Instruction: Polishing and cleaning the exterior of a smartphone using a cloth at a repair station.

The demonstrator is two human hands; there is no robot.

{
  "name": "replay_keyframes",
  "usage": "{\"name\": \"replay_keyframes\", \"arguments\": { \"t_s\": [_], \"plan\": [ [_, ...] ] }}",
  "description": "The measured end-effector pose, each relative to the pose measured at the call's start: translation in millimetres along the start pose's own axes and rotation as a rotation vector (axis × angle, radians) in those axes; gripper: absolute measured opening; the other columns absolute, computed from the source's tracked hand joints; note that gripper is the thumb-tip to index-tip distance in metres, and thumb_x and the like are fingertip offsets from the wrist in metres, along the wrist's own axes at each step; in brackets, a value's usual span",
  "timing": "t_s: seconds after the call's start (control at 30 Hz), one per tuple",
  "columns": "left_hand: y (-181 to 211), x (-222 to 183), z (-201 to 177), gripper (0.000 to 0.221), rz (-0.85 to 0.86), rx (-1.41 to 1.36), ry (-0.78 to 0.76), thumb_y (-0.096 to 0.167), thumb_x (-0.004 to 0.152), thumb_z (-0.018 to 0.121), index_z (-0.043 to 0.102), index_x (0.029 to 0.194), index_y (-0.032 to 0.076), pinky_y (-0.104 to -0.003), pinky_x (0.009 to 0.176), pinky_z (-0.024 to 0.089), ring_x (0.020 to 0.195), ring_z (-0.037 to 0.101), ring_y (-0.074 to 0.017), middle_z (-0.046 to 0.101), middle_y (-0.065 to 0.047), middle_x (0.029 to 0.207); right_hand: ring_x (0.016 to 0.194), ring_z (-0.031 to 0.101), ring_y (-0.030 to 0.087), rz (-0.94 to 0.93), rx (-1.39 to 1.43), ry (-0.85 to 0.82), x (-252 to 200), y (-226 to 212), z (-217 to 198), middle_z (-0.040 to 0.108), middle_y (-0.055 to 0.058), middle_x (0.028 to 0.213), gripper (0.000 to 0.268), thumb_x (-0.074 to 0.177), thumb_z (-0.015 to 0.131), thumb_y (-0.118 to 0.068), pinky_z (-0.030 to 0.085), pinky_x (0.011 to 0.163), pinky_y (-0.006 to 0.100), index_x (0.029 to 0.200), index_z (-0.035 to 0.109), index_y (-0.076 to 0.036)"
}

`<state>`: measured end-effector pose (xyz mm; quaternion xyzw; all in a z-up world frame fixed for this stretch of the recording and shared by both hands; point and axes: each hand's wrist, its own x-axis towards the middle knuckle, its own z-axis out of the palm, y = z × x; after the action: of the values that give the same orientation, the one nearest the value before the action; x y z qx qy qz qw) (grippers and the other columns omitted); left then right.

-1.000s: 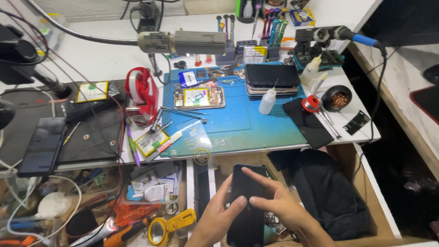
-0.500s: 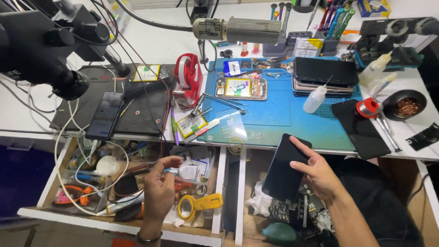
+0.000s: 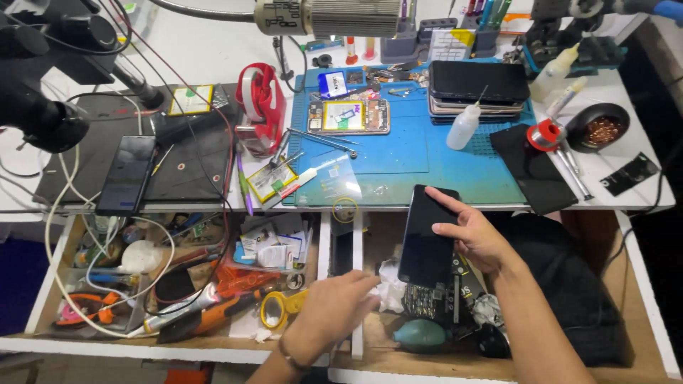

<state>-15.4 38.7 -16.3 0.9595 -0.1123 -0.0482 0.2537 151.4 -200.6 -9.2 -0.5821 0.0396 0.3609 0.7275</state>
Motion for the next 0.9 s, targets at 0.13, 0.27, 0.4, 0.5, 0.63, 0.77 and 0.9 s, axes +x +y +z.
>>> {"name": "replay_keyframes", "arguments": {
  "t_s": [0.13, 0.27, 0.4, 0.5, 0.63, 0.77, 0.9],
  "plan": [
    [6.5, 42.2, 91.4, 0.025, -0.075, 0.381, -0.204, 0.038, 0.092, 0.072, 0.068, 0.106, 0.017, -0.045, 0.056, 0.052, 0.079, 0.071, -0.0330, 0.071, -0.006, 0.092, 0.070, 0.050, 0.011, -0.063, -0.037, -0.032, 0.4, 8.0, -3.9, 0.057, 0.007, 0.147, 0.080, 0.082, 0.067, 0.004, 0.043, 0.050, 0.027, 0.156, 0.047, -0.020],
    [-1.1, 52.5, 85.6, 0.014, -0.091, 0.401, -0.431, 0.007, 0.092, 0.065, 0.077, 0.089, 0.014, -0.046, 0.068, 0.057, 0.080, 0.073, -0.0356, 0.074, -0.010, 0.087, 0.051, 0.046, 0.004, -0.061, -0.021, -0.023, -4.8, 1.4, -1.1, 0.063, 0.002, 0.133, 0.079, 0.082, 0.069, 0.003, 0.039, 0.033, 0.019, 0.155, 0.052, -0.021],
    [30.7, 40.9, -59.5, 0.014, -0.326, 0.110, -0.501, 0.029, 0.092, 0.058, 0.063, 0.089, 0.016, -0.051, 0.080, 0.051, 0.094, 0.068, -0.0378, 0.072, -0.012, 0.095, 0.046, 0.036, 0.001, -0.067, -0.073, -0.030, -8.6, -9.2, -2.9, 0.038, -0.003, 0.168, 0.074, 0.085, 0.064, 0.004, 0.031, 0.031, 0.017, 0.152, 0.051, -0.023],
    [36.8, 40.9, -127.2, 0.025, -0.457, -0.027, -0.371, 0.037, 0.097, 0.070, 0.063, 0.082, 0.018, -0.029, 0.065, 0.043, 0.070, 0.059, -0.0107, 0.071, 0.004, 0.078, 0.047, 0.026, 0.003, -0.044, -0.062, -0.058, -6.9, -7.4, -5.9, 0.032, -0.002, 0.171, 0.076, 0.084, 0.068, 0.001, 0.026, 0.033, 0.018, 0.153, 0.050, -0.025],
    [61.5, 75.9, -160.7, 0.031, -0.258, 0.098, 0.091, 0.034, 0.091, 0.069, 0.053, 0.071, 0.016, -0.035, 0.053, 0.037, 0.052, 0.042, -0.0152, 0.050, 0.002, 0.053, 0.058, 0.050, 0.008, -0.005, -0.009, -0.051, -9.6, -6.5, -3.7, 0.067, 0.005, 0.112, 0.079, 0.088, 0.065, 0.005, 0.037, 0.038, 0.019, 0.159, 0.049, -0.025],
    [68.0, 147.9, -136.3, 0.024, -0.274, 0.239, 0.074, 0.032, 0.086, 0.056, 0.068, 0.088, 0.012, -0.051, 0.067, 0.051, 0.080, 0.069, -0.0396, 0.073, -0.013, 0.083, 0.044, 0.024, 0.005, -0.036, -0.123, -0.029, -16.2, -16.6, 3.3, 0.033, -0.002, 0.171, 0.077, 0.085, 0.063, 0.003, 0.025, 0.033, 0.018, 0.154, 0.050, -0.028],
    [28.9, 219.3, -87.6, 0.009, -0.281, 0.401, -0.036, 0.021, 0.081, 0.063, 0.066, 0.078, 0.013, -0.041, 0.059, 0.049, 0.067, 0.065, -0.0348, 0.066, -0.005, 0.075, 0.050, 0.035, 0.005, -0.040, -0.134, -0.004, -20.2, -17.2, 5.4, 0.033, 0.002, 0.170, 0.076, 0.083, 0.064, 0.001, 0.027, 0.035, 0.018, 0.153, 0.053, -0.027]
  ]
}}
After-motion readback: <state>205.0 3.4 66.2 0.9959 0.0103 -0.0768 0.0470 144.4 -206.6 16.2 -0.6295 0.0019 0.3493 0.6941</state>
